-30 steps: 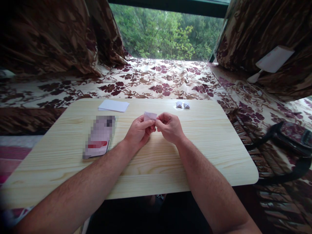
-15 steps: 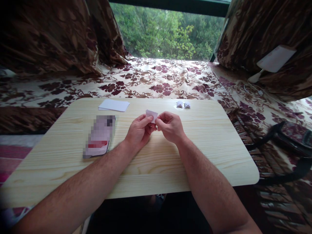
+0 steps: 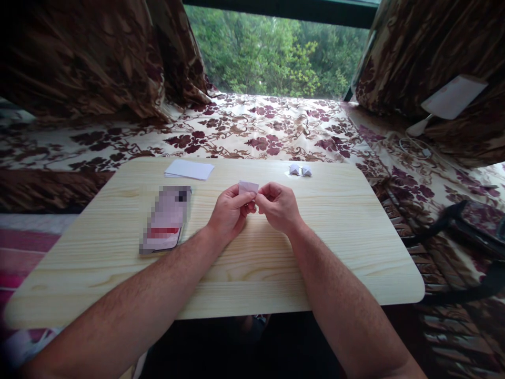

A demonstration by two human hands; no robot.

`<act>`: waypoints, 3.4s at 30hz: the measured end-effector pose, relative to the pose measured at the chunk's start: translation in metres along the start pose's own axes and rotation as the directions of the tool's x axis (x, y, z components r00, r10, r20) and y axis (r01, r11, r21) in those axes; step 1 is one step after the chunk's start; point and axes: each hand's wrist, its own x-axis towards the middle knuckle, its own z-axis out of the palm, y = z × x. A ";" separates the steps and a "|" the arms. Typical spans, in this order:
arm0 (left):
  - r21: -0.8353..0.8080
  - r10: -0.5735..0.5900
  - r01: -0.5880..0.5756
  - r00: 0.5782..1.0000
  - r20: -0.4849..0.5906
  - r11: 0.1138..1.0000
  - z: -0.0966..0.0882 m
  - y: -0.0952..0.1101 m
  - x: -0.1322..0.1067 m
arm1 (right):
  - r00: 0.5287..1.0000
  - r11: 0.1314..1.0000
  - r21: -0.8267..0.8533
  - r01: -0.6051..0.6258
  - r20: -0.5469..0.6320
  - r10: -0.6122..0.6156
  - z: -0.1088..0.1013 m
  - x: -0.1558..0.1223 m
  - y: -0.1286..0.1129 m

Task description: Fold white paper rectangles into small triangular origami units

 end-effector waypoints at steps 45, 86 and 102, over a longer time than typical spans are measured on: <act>0.514 0.138 -0.157 0.988 0.074 0.843 -0.010 0.010 0.001 | 0.998 0.979 -0.203 0.014 0.058 -0.002 -0.014 0.005 0.001; 0.138 0.038 -0.023 0.993 -0.110 0.990 -0.016 -0.001 0.016 | 0.989 0.999 0.021 0.030 -0.146 -0.027 -0.006 0.007 0.006; 0.186 0.083 -0.058 0.988 -0.128 0.981 -0.012 -0.002 0.013 | 0.944 0.938 -0.274 0.213 -0.188 -0.269 0.002 0.003 0.017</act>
